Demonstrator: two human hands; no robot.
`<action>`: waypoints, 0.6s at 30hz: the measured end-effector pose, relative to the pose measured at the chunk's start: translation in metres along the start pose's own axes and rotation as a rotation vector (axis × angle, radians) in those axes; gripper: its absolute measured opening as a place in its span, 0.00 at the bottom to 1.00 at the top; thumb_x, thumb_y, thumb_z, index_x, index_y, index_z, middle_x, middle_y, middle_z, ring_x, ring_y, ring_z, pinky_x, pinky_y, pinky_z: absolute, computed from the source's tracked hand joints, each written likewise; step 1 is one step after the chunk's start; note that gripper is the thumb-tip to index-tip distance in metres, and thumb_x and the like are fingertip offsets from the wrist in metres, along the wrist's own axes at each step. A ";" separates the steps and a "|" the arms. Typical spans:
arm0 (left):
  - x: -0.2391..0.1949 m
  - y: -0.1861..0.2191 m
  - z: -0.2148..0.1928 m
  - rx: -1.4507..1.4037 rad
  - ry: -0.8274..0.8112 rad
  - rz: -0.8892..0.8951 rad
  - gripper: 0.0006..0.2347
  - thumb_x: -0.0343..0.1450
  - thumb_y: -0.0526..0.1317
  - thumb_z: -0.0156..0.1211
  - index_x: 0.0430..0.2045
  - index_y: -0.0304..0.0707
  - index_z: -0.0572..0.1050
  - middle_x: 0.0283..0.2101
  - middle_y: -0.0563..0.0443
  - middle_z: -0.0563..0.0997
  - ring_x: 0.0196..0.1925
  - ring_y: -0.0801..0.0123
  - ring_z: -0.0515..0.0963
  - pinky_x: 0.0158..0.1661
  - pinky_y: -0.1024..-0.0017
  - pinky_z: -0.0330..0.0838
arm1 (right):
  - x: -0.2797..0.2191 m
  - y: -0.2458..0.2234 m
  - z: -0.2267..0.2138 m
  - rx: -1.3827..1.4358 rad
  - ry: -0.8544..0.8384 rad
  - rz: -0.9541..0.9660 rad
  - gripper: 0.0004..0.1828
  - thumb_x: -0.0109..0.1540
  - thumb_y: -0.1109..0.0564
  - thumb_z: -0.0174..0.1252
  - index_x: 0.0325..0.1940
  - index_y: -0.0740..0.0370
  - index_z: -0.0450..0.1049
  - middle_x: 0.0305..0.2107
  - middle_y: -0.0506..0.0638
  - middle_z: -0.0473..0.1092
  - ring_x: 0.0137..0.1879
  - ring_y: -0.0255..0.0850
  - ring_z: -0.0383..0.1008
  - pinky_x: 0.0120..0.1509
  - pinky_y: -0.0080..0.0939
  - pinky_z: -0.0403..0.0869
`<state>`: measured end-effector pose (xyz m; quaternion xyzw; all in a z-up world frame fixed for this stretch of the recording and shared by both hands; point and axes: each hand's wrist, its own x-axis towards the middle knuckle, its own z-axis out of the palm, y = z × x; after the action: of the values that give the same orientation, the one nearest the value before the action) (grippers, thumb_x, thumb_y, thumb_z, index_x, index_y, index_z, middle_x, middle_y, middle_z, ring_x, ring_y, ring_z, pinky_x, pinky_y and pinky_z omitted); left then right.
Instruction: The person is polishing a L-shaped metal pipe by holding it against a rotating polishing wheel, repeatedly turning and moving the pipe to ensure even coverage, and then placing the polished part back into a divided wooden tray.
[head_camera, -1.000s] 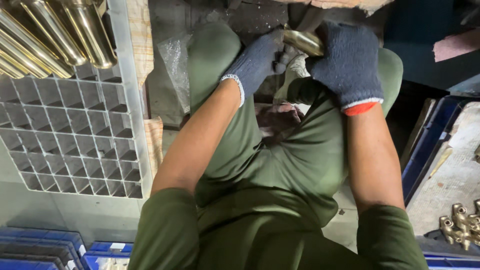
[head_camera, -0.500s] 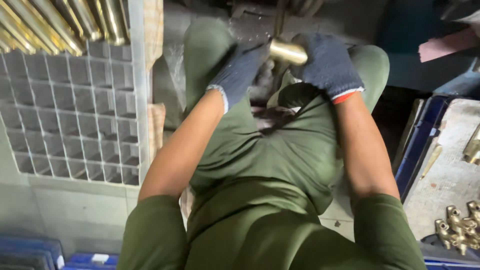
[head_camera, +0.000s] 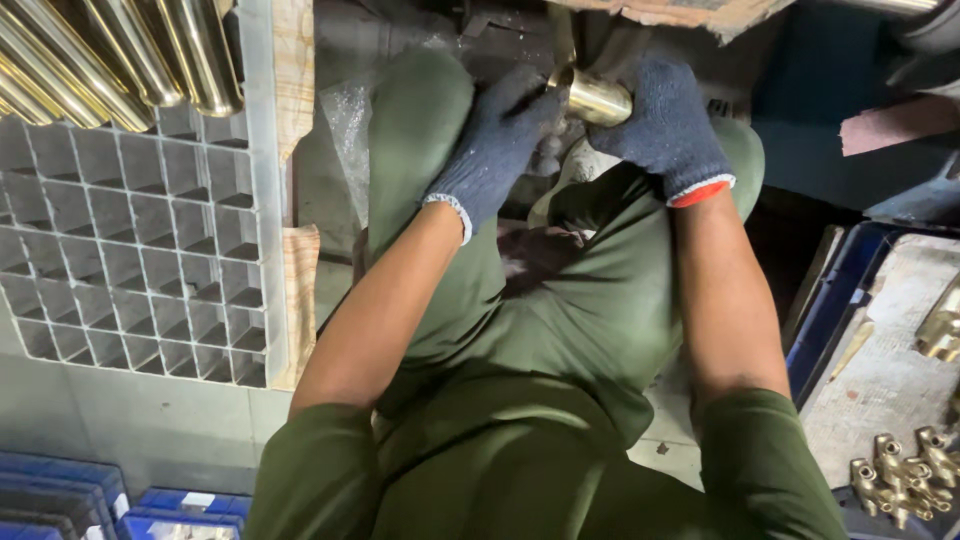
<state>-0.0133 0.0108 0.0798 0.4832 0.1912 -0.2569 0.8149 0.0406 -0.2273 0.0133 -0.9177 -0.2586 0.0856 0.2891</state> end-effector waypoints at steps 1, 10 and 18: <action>0.002 0.002 0.000 0.007 -0.013 -0.002 0.06 0.75 0.40 0.57 0.39 0.37 0.73 0.27 0.58 0.74 0.26 0.77 0.72 0.26 0.75 0.71 | -0.001 0.004 0.001 -0.008 0.000 -0.001 0.29 0.47 0.44 0.77 0.39 0.67 0.77 0.36 0.66 0.71 0.43 0.65 0.71 0.47 0.58 0.71; 0.023 -0.007 0.000 0.025 0.032 -0.071 0.09 0.74 0.43 0.60 0.34 0.37 0.73 0.23 0.57 0.73 0.20 0.77 0.72 0.22 0.74 0.70 | 0.011 0.003 -0.015 0.096 -0.210 0.114 0.30 0.45 0.46 0.72 0.44 0.67 0.77 0.36 0.66 0.73 0.44 0.63 0.74 0.51 0.56 0.73; -0.073 -0.033 -0.020 0.150 -0.072 -0.126 0.09 0.78 0.41 0.53 0.39 0.32 0.71 0.29 0.55 0.76 0.27 0.75 0.75 0.28 0.73 0.73 | -0.051 -0.095 -0.029 -0.005 -0.137 -0.038 0.22 0.49 0.51 0.70 0.44 0.62 0.77 0.37 0.60 0.76 0.45 0.58 0.76 0.51 0.55 0.73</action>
<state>-0.0927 0.0319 0.0888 0.5202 0.1718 -0.3382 0.7652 -0.0340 -0.2014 0.0917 -0.9054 -0.2953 0.1422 0.2698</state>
